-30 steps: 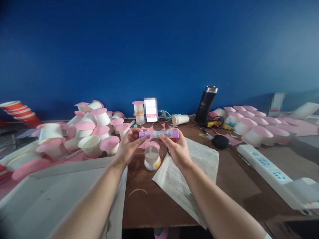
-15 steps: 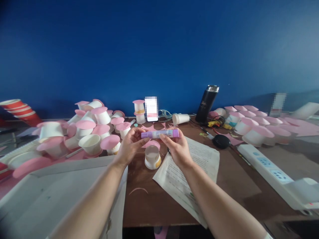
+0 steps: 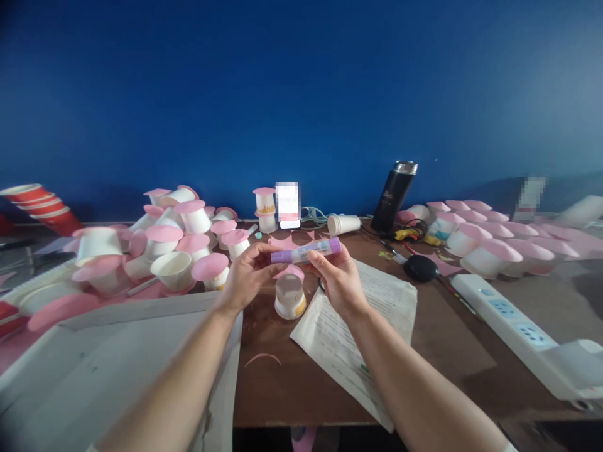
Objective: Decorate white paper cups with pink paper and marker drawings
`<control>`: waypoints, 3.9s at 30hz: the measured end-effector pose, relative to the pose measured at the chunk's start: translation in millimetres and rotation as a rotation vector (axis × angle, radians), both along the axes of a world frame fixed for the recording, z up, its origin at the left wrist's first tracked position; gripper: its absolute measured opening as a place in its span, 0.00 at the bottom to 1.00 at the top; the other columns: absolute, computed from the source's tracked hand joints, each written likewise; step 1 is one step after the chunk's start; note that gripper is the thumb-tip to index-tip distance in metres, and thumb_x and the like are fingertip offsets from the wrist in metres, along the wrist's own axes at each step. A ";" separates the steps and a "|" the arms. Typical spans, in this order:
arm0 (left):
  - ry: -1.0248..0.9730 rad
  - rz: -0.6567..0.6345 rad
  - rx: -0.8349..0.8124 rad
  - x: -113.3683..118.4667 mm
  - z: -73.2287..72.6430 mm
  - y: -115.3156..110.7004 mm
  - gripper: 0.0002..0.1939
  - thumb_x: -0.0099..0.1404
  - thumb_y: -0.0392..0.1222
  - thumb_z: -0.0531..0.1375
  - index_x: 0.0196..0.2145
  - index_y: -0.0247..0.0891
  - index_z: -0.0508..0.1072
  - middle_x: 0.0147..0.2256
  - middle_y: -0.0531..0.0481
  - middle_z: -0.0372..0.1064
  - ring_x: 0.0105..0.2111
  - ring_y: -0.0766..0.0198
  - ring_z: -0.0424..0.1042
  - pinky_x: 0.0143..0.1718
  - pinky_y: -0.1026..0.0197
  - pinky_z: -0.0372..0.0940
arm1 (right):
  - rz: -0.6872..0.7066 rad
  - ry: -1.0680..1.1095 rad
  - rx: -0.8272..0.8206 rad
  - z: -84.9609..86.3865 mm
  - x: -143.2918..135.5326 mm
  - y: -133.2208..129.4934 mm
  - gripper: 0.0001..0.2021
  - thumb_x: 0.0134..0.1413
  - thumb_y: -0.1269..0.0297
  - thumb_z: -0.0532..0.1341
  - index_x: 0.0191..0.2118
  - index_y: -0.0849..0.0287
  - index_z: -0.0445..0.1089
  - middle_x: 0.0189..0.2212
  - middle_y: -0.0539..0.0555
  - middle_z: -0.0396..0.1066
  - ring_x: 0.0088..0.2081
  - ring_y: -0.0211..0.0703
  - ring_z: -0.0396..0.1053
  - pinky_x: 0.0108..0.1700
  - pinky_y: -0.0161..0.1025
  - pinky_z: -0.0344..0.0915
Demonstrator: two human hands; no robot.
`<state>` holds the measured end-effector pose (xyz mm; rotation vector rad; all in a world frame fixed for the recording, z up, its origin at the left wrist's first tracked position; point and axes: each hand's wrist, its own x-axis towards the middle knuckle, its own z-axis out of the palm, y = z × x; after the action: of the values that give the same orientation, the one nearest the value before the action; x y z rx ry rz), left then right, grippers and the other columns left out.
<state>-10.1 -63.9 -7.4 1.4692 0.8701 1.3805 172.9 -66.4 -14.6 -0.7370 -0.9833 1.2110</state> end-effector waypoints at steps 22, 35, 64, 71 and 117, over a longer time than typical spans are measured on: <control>0.139 0.054 0.077 -2.8 -1.7 -2.0 0.19 0.55 0.53 0.71 0.37 0.37 0.76 0.27 0.52 0.74 0.26 0.65 0.71 0.29 0.63 0.66 | 0.110 0.193 -0.151 -4.3 -1.3 5.0 0.15 0.40 0.60 0.78 0.33 0.54 0.75 0.30 0.45 0.77 0.30 0.32 0.74 0.33 0.27 0.73; 0.180 0.072 0.127 -3.0 -7.0 0.4 0.16 0.58 0.49 0.70 0.40 0.38 0.76 0.32 0.50 0.76 0.30 0.64 0.73 0.33 0.62 0.68 | 0.189 0.079 -0.192 -4.8 2.2 5.9 0.15 0.41 0.57 0.77 0.33 0.55 0.75 0.30 0.47 0.77 0.34 0.37 0.74 0.46 0.39 0.72; 1.138 0.388 -0.232 1.1 -29.0 21.9 0.17 0.69 0.48 0.52 0.41 0.36 0.78 0.46 0.35 0.76 0.46 0.48 0.75 0.43 0.54 0.65 | -0.087 -0.003 -0.497 -16.7 16.9 31.8 0.02 0.59 0.70 0.65 0.35 0.62 0.73 0.29 0.54 0.79 0.18 0.29 0.68 0.17 0.23 0.68; 0.942 0.408 -0.226 3.1 -29.6 23.5 0.15 0.66 0.46 0.55 0.28 0.36 0.75 0.38 0.31 0.76 0.41 0.45 0.75 0.41 0.52 0.63 | 0.006 -0.690 -0.233 -28.6 8.1 18.0 0.07 0.48 0.69 0.71 0.32 0.57 0.74 0.14 0.46 0.71 0.11 0.36 0.65 0.12 0.31 0.56; 0.012 -0.206 -0.677 -28.4 1.1 6.8 0.20 0.45 0.48 0.75 0.28 0.34 0.73 0.25 0.54 0.65 0.22 0.75 0.61 0.17 0.73 0.49 | 0.577 -0.447 -0.306 -9.5 28.4 15.7 0.21 0.47 0.48 0.72 0.26 0.61 0.68 0.19 0.45 0.60 0.20 0.28 0.48 0.22 0.34 0.37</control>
<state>-38.5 -57.1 -6.3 1.0035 1.0306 0.8052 201.3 -50.7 -24.1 -1.0338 -1.4611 1.7679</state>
